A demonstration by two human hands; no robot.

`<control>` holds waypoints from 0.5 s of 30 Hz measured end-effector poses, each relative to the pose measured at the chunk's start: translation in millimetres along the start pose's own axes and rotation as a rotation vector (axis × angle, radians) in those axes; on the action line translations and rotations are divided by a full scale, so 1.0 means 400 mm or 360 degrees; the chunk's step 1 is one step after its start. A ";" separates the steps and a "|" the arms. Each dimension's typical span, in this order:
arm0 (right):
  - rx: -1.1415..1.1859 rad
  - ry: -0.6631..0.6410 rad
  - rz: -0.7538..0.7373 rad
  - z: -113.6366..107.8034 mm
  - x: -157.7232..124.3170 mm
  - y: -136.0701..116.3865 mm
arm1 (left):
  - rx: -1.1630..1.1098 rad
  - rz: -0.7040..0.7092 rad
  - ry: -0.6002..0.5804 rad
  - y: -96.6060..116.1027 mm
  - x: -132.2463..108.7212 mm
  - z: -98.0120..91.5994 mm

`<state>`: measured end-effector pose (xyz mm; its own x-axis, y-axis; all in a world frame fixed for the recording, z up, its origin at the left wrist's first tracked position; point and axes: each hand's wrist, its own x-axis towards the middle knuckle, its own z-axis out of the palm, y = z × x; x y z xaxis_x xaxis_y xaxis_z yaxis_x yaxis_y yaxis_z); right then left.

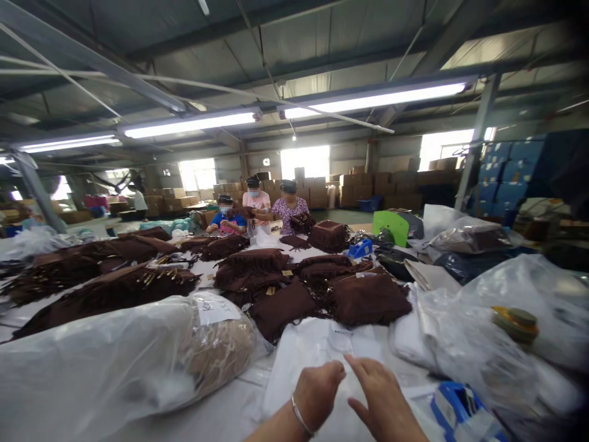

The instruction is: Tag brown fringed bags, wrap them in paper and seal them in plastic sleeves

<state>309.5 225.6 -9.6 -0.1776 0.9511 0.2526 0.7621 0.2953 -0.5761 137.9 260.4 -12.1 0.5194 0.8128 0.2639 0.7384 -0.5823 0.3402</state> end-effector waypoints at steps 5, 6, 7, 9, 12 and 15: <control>-0.0537 -0.0372 0.0148 0.036 0.001 0.055 | 0.0252 0.0170 -0.0333 -0.002 -0.039 -0.022; -0.0588 -0.0378 0.0190 0.023 -0.001 0.056 | 0.0287 0.0130 -0.0379 -0.015 -0.045 -0.038; -0.0620 -0.0378 0.0234 0.002 -0.004 0.056 | 0.0309 0.0064 -0.0401 -0.029 -0.053 -0.058; -0.0629 -0.0353 0.0318 -0.053 -0.013 0.060 | 0.0296 -0.0117 -0.0368 -0.062 -0.075 -0.103; -0.0583 -0.0170 0.0416 -0.116 -0.058 0.093 | 0.0169 -0.0460 -0.0171 -0.118 -0.127 -0.154; -0.0117 0.0269 0.0604 -0.096 -0.148 0.134 | -0.0100 -0.0831 -0.0025 -0.160 -0.198 -0.146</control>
<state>384.8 181.7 -25.5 0.2242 0.9612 0.1607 0.7972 -0.0860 -0.5976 24.5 232.1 -2.1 0.0960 0.9949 0.0316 0.8737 -0.0994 0.4762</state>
